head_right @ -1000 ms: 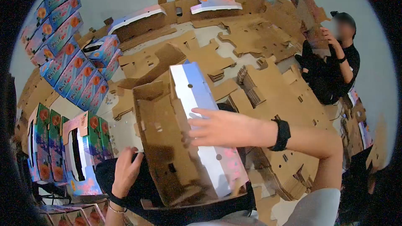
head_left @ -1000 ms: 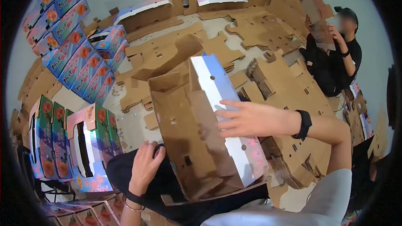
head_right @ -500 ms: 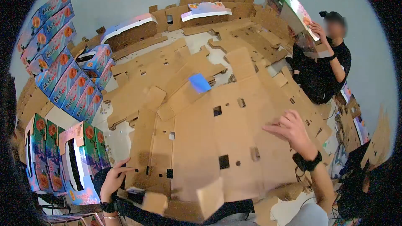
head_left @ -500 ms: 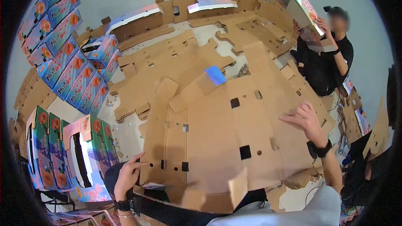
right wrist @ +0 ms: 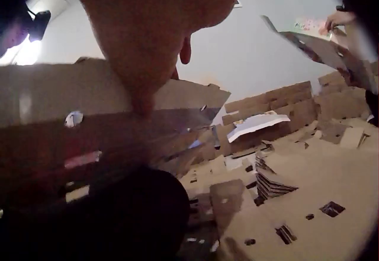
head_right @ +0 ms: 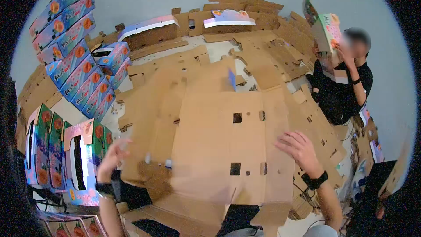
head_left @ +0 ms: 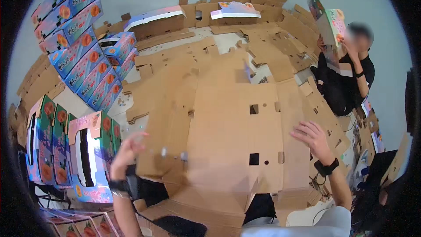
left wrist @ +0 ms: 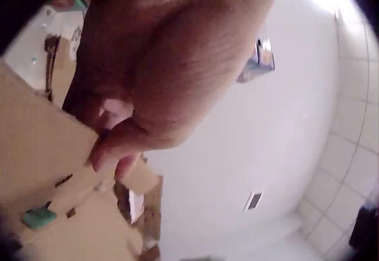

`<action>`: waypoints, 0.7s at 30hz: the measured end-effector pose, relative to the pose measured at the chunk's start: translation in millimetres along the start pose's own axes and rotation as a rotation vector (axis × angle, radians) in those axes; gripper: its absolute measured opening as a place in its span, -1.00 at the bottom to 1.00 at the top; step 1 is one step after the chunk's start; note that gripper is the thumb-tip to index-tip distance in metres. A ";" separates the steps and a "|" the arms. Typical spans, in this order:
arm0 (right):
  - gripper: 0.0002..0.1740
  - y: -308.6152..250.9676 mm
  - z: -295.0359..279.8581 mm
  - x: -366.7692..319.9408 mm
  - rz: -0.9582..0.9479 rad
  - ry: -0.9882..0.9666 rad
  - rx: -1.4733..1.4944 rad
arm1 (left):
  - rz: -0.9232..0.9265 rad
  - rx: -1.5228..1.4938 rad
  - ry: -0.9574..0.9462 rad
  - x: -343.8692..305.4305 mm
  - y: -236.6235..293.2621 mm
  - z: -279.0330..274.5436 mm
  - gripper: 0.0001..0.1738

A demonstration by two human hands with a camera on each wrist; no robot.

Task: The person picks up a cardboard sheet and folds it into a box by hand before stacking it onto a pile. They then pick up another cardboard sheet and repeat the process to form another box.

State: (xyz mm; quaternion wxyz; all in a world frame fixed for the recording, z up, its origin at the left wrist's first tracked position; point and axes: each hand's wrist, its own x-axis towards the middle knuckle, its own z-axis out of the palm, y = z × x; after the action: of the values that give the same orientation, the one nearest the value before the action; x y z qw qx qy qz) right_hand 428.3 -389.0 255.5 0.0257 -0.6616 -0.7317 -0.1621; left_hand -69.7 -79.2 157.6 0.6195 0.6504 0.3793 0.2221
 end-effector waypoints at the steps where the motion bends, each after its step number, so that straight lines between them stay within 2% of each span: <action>1: -0.54 2.5 -3.6 -0.9 -0.014 -0.059 0.007 | 0.105 0.098 -0.063 12.9 2.7 -24.2 -0.46; 2: -0.54 1.2 -9.9 -1.8 -0.011 -0.057 0.020 | 0.034 -0.079 -0.088 19.4 6.1 -41.4 -0.51; 3: -0.55 2.6 -20.5 -0.5 0.117 0.009 0.086 | -0.043 -0.155 -0.182 27.8 6.0 -66.2 -0.60; 4: -0.55 8.2 -28.0 0.5 0.238 0.071 0.145 | -0.055 -0.062 -0.164 30.1 5.0 -78.1 -0.64; 6: -0.56 26.4 -21.8 -18.9 0.234 0.046 0.093 | -0.050 0.015 -0.123 31.8 -3.1 -84.1 -0.67; 8: -0.56 24.6 -27.8 -17.2 0.281 -0.026 0.089 | -0.034 -0.031 0.048 31.0 -23.6 -80.9 -0.68; 9: -0.56 19.0 -27.3 -6.9 0.279 -0.027 0.088 | -0.034 -0.033 0.050 32.1 -35.0 -80.2 -0.68; 11: -0.50 17.2 -27.2 19.1 0.282 -0.125 -0.036 | -0.219 0.084 0.182 37.5 -61.0 -82.2 -0.69; 12: -0.47 60.4 8.9 16.8 0.205 0.003 0.129 | -0.084 0.140 0.241 41.2 -74.6 -86.6 -0.68; 13: -0.54 66.1 6.6 56.5 0.139 0.088 0.000 | -0.087 0.139 0.236 40.7 -75.3 -92.3 -0.68; 15: -0.71 69.5 -3.0 145.0 0.006 0.284 -0.195 | -0.084 0.137 0.393 40.4 -73.0 -101.8 -0.66; 16: -0.76 78.9 -7.2 191.8 -0.097 0.410 -0.136 | 0.045 0.137 0.490 39.8 -78.1 -107.2 -0.71; 17: -0.79 83.6 -19.1 235.2 -0.027 0.359 -0.145 | 0.048 0.144 0.488 37.8 -79.6 -108.1 -0.71; 18: -0.81 89.4 -27.0 279.5 -0.052 0.471 -0.144 | 0.062 0.335 0.630 34.2 -81.5 -107.2 -0.75; 19: -0.80 97.0 -35.0 320.6 0.045 0.513 -0.238 | 0.081 0.525 0.778 31.7 -84.9 -107.4 -0.78; 20: -0.76 90.9 -52.0 352.9 0.084 0.579 -0.268 | 0.018 0.450 0.800 31.9 -100.1 -112.1 -0.83; 21: -0.72 79.5 -70.7 375.2 0.123 0.643 -0.292 | -0.014 0.511 0.761 33.9 -119.1 -124.1 -0.84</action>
State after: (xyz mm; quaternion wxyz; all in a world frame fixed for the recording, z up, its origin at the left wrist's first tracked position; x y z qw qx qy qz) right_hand 447.2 -42.4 433.1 0.1695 -0.6162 -0.6141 -0.4630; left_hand -169.0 19.4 52.0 0.2576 0.6519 0.6267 0.3404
